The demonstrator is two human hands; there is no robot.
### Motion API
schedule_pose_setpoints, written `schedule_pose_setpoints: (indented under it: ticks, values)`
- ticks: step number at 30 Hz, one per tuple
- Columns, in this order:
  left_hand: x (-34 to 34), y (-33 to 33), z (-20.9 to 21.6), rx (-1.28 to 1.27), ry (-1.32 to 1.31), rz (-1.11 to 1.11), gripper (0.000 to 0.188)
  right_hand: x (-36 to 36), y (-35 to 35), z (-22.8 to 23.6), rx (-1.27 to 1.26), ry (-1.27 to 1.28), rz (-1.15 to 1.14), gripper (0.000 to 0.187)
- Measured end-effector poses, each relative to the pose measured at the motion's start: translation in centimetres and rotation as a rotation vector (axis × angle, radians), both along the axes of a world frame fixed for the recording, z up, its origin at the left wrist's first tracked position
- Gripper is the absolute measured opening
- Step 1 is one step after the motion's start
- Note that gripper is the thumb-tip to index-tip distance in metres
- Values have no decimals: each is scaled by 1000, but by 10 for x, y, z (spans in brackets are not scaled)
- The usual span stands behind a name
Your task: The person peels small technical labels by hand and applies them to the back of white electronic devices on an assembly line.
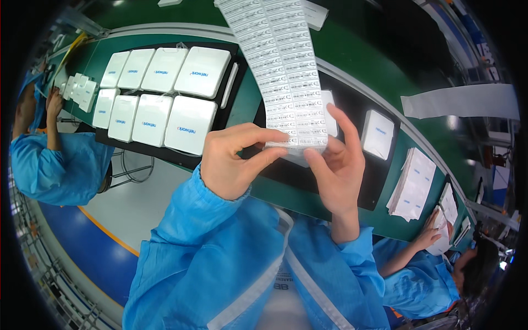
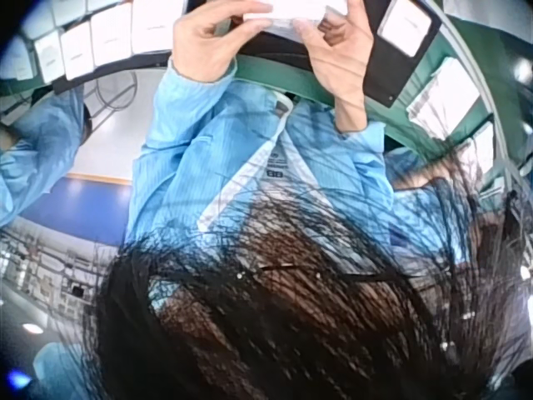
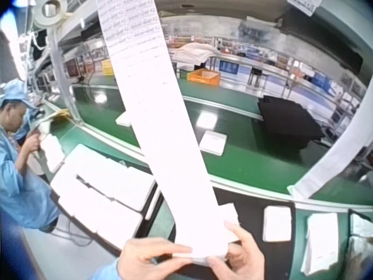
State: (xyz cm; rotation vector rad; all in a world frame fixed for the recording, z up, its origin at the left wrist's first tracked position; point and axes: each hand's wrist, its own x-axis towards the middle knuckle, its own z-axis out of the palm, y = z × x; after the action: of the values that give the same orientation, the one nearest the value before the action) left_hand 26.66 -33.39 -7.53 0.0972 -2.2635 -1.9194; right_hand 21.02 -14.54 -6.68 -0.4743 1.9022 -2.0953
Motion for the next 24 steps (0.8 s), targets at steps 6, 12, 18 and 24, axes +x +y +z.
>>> schedule_pose_setpoints:
  ticks: [6,12,18,24]
  values:
    - [-5,0,6,-151,142,50,11,-3,2,13,390,478,-40,45]
    - [-12,3,3,-247,190,40,15,-5,2,0,189,286,-30,23]
    - [-21,-11,2,-530,188,131,19,-14,30,2,42,304,-279,10]
    - [-44,30,10,-849,202,244,58,-37,143,-18,275,199,-739,10]
